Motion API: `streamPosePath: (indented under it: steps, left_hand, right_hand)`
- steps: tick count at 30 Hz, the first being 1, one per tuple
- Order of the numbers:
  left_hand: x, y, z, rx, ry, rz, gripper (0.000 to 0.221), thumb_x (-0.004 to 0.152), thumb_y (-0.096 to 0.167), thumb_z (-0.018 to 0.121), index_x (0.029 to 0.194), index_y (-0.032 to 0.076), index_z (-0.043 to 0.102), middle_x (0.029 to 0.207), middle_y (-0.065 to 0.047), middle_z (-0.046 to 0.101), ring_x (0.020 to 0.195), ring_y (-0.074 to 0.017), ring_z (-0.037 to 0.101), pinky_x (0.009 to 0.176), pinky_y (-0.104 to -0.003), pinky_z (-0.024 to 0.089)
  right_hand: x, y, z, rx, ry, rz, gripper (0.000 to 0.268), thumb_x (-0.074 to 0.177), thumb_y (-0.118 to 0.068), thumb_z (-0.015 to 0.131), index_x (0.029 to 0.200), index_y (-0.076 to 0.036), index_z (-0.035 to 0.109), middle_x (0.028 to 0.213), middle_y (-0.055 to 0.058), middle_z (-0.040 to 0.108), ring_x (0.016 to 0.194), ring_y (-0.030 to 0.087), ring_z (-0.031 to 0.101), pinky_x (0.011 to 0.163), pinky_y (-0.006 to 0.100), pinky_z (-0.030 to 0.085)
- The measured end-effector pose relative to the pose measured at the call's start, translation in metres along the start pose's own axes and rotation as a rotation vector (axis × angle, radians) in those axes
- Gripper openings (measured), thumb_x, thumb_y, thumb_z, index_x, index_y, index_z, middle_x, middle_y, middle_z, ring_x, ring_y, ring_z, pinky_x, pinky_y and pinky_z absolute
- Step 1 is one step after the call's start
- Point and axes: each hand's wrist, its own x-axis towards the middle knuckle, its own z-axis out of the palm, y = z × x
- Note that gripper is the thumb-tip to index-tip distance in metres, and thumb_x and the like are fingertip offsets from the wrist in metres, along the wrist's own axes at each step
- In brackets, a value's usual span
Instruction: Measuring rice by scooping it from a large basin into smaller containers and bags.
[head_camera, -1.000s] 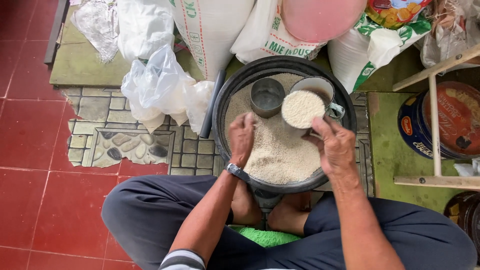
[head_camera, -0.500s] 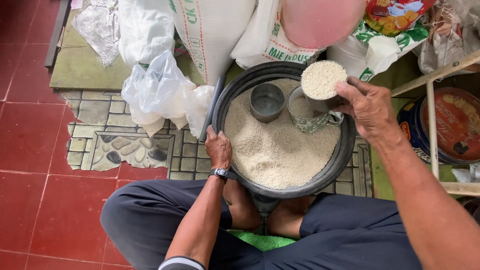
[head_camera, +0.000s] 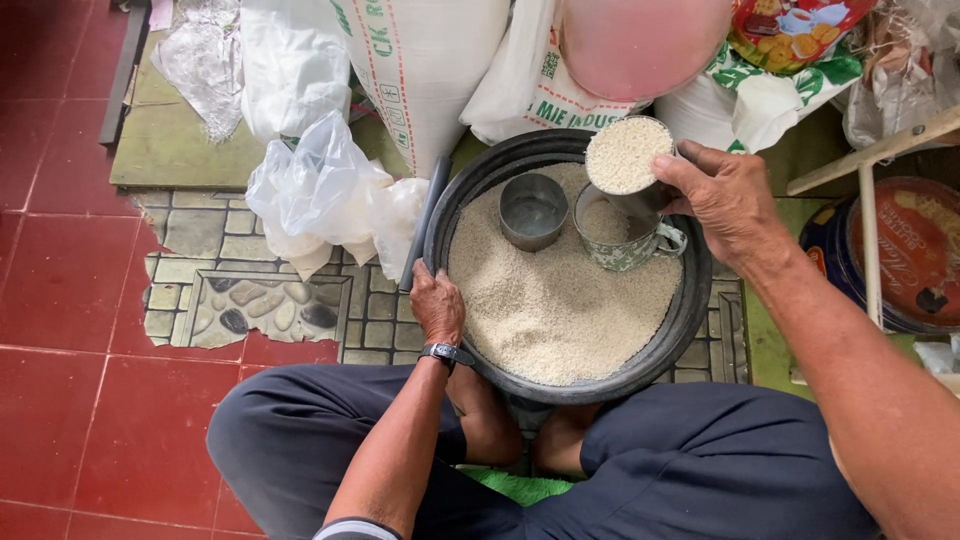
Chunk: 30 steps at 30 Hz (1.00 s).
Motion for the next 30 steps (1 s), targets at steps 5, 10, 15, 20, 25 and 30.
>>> streamPosePath:
  steps: [5, 10, 15, 20, 25, 30]
  left_hand:
    - [-0.001, -0.001, 0.004, -0.068, 0.0, -0.1, 0.036, 0.096, 0.013, 0.058, 0.13, 0.003, 0.054, 0.11, -0.028, 0.07, 0.099, -0.0524, 0.069, 0.083, -0.063, 0.056]
    - [-0.002, 0.001, 0.001, -0.076, -0.011, -0.103, 0.035, 0.096, 0.013, 0.058, 0.13, 0.004, 0.055, 0.109, -0.028, 0.07, 0.099, -0.0524, 0.069, 0.083, -0.063, 0.056]
    - [-0.002, 0.002, 0.0, -0.1, -0.016, -0.113, 0.033, 0.097, 0.013, 0.057, 0.129, 0.005, 0.055, 0.109, -0.027, 0.07, 0.099, -0.0533, 0.068, 0.083, -0.064, 0.056]
    - [-0.004, 0.004, -0.002, -0.123, -0.023, -0.144, 0.034, 0.098, 0.015, 0.057, 0.13, 0.006, 0.055, 0.111, -0.027, 0.07, 0.1, -0.0532, 0.068, 0.085, -0.064, 0.055]
    - [-0.001, 0.005, -0.002, -0.118, -0.024, -0.132, 0.032, 0.098, 0.014, 0.057, 0.129, 0.006, 0.055, 0.107, -0.027, 0.07, 0.098, -0.0538, 0.068, 0.082, -0.064, 0.056]
    - [-0.001, 0.004, 0.0, -0.101, -0.027, -0.135, 0.032, 0.098, 0.014, 0.057, 0.129, 0.007, 0.055, 0.105, -0.026, 0.07, 0.097, -0.0526, 0.069, 0.082, -0.064, 0.056]
  right_hand:
    - [0.006, 0.016, 0.003, 0.026, 0.204, -0.074, 0.066, 0.09, -0.017, 0.092, 0.133, 0.016, 0.055, 0.088, 0.022, 0.071, 0.078, 0.024, 0.076, 0.062, 0.04, 0.069]
    - [0.004, 0.005, 0.008, 0.024, 0.225, -0.102, 0.066, 0.091, -0.02, 0.093, 0.133, 0.015, 0.056, 0.089, 0.023, 0.07, 0.083, 0.024, 0.076, 0.063, 0.039, 0.069]
    - [0.002, -0.004, 0.016, 0.01, 0.226, -0.108, 0.06, 0.09, -0.02, 0.092, 0.131, 0.011, 0.06, 0.093, 0.021, 0.072, 0.086, 0.02, 0.075, 0.066, 0.036, 0.07]
    - [-0.002, -0.012, 0.027, -0.076, 0.216, -0.139, 0.06, 0.092, -0.023, 0.092, 0.129, 0.012, 0.061, 0.094, 0.022, 0.072, 0.09, 0.019, 0.071, 0.067, 0.036, 0.067]
    - [-0.006, -0.021, 0.033, -0.147, 0.202, -0.136, 0.055, 0.094, -0.024, 0.09, 0.128, 0.01, 0.063, 0.094, 0.019, 0.072, 0.092, 0.014, 0.066, 0.069, 0.031, 0.064]
    - [-0.008, -0.032, 0.04, -0.157, 0.206, -0.132, 0.056, 0.094, -0.026, 0.089, 0.129, 0.009, 0.063, 0.094, 0.017, 0.073, 0.092, 0.011, 0.065, 0.071, 0.028, 0.064]
